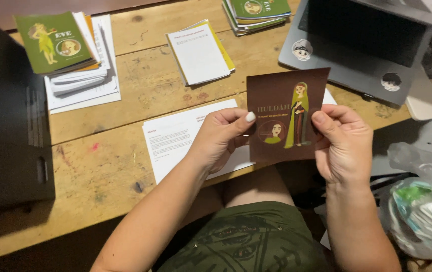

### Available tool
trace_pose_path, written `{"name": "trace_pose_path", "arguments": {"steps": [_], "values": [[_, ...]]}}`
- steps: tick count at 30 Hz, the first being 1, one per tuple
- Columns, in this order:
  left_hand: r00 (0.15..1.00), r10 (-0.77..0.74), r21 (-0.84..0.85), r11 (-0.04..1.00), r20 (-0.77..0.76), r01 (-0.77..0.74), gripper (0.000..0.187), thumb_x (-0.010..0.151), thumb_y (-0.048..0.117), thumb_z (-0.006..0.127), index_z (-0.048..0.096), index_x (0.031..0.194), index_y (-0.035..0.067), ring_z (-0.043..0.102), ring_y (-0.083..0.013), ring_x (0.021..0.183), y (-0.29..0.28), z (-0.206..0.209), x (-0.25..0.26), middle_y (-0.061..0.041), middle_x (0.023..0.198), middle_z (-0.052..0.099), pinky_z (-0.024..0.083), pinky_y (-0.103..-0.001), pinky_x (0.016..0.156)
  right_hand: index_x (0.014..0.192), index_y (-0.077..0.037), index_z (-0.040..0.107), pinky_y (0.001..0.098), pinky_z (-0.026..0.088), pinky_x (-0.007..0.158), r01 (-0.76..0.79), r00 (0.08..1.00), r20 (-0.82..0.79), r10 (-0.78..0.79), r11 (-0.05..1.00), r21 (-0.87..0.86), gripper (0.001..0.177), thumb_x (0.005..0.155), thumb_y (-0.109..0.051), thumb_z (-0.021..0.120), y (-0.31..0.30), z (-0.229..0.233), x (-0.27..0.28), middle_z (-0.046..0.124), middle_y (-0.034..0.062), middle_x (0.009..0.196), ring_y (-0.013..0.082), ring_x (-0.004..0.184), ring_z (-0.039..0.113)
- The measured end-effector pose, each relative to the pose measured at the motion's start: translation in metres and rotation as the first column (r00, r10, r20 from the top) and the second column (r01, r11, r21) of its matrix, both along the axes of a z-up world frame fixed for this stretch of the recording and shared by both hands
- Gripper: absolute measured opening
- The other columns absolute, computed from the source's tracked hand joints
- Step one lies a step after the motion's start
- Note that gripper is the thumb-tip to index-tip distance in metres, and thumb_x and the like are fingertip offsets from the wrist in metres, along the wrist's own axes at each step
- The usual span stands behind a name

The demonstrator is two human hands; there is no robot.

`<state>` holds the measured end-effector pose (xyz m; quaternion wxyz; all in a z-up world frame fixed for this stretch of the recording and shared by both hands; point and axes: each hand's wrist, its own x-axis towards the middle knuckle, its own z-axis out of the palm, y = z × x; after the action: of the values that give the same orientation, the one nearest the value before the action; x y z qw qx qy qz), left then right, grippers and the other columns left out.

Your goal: The person is folding and assembling small printed booklets and sorting papers on a desk.

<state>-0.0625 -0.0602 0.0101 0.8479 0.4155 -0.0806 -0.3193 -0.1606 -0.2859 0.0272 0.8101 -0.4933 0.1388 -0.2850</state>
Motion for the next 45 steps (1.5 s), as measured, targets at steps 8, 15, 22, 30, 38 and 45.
{"name": "trace_pose_path", "arguments": {"steps": [8, 15, 22, 30, 38, 45], "values": [[1.000, 0.030, -0.298, 0.954, -0.005, -0.030, 0.049, 0.079, 0.035, 0.098, 0.079, 0.106, -0.001, 0.080, -0.0232, 0.081, 0.008, -0.007, -0.009, -0.014, 0.087, 0.078, 0.071, -0.040, 0.073, 0.110, 0.006, 0.072, 0.0353, 0.073, 0.077, -0.081, 0.996, -0.019, 0.082, 0.996, 0.043, 0.016, 0.096, 0.002, 0.079, 0.036, 0.005, 0.014, 0.079, 0.0176, 0.088, 0.0228, 0.079, 0.082], [0.995, 0.069, -0.338, 0.937, -0.071, -0.089, 0.056, 0.066, 0.038, 0.104, 0.080, 0.098, -0.002, 0.080, -0.0275, 0.074, 0.006, -0.013, -0.010, -0.017, 0.081, 0.078, 0.072, -0.042, 0.068, 0.110, 0.006, 0.072, 0.0364, 0.071, 0.077, -0.193, 0.980, -0.009, 0.197, 0.966, 0.173, 0.015, 0.098, -0.001, 0.077, 0.051, -0.001, 0.021, 0.080, 0.0199, 0.091, 0.0245, 0.080, 0.082], [0.955, 0.289, 0.058, 0.955, 0.064, -0.292, 0.027, 0.089, 0.022, 0.091, 0.081, 0.099, 0.000, 0.076, -0.0118, 0.072, 0.020, 0.020, -0.007, -0.004, 0.079, 0.076, 0.069, -0.027, 0.067, 0.114, 0.003, 0.073, 0.0333, 0.070, 0.084, -0.246, 0.966, -0.053, 0.255, 0.960, 0.130, 0.020, 0.098, -0.006, 0.078, 0.051, -0.008, 0.029, 0.080, 0.0133, 0.096, 0.0206, 0.087, 0.082], [0.833, 0.412, 0.399, 0.739, 0.370, -0.543, 0.031, 0.088, 0.032, 0.092, 0.083, 0.099, 0.004, 0.073, -0.0135, 0.072, 0.032, 0.010, 0.071, -0.007, 0.080, 0.077, 0.067, -0.028, 0.065, 0.115, 0.000, 0.073, 0.0358, 0.069, 0.071, -0.197, 0.946, -0.272, 0.175, 0.979, -0.054, 0.032, 0.087, 0.000, 0.087, 0.026, -0.043, 0.030, 0.077, 0.0103, 0.084, 0.0220, 0.077, 0.081], [0.702, 0.409, 0.704, 0.176, 0.583, -0.688, 0.025, 0.089, 0.047, 0.085, 0.079, 0.076, 0.027, 0.067, -0.0121, 0.088, 0.032, 0.013, 0.177, 0.011, 0.079, 0.081, 0.052, -0.038, 0.062, 0.114, -0.007, 0.074, 0.0215, 0.073, 0.079, 0.083, 0.960, -0.238, -0.149, 0.960, -0.266, 0.030, 0.087, -0.002, 0.088, -0.053, -0.006, 0.012, 0.082, 0.0083, 0.105, 0.0081, 0.085, 0.080], [0.452, 0.120, 0.467, -0.190, 0.884, -0.864, 0.064, 0.089, 0.036, 0.096, 0.051, 0.132, 0.020, 0.053, -0.0341, 0.119, 0.039, -0.030, 0.202, -0.009, 0.134, 0.055, 0.052, -0.048, 0.094, 0.125, -0.009, 0.076, 0.0159, 0.070, 0.089, 0.283, 0.922, -0.063, -0.383, 0.775, -0.564, 0.026, 0.103, -0.006, 0.090, -0.114, -0.011, -0.006, 0.081, 0.0049, 0.112, 0.0000, 0.092, 0.075]]}}
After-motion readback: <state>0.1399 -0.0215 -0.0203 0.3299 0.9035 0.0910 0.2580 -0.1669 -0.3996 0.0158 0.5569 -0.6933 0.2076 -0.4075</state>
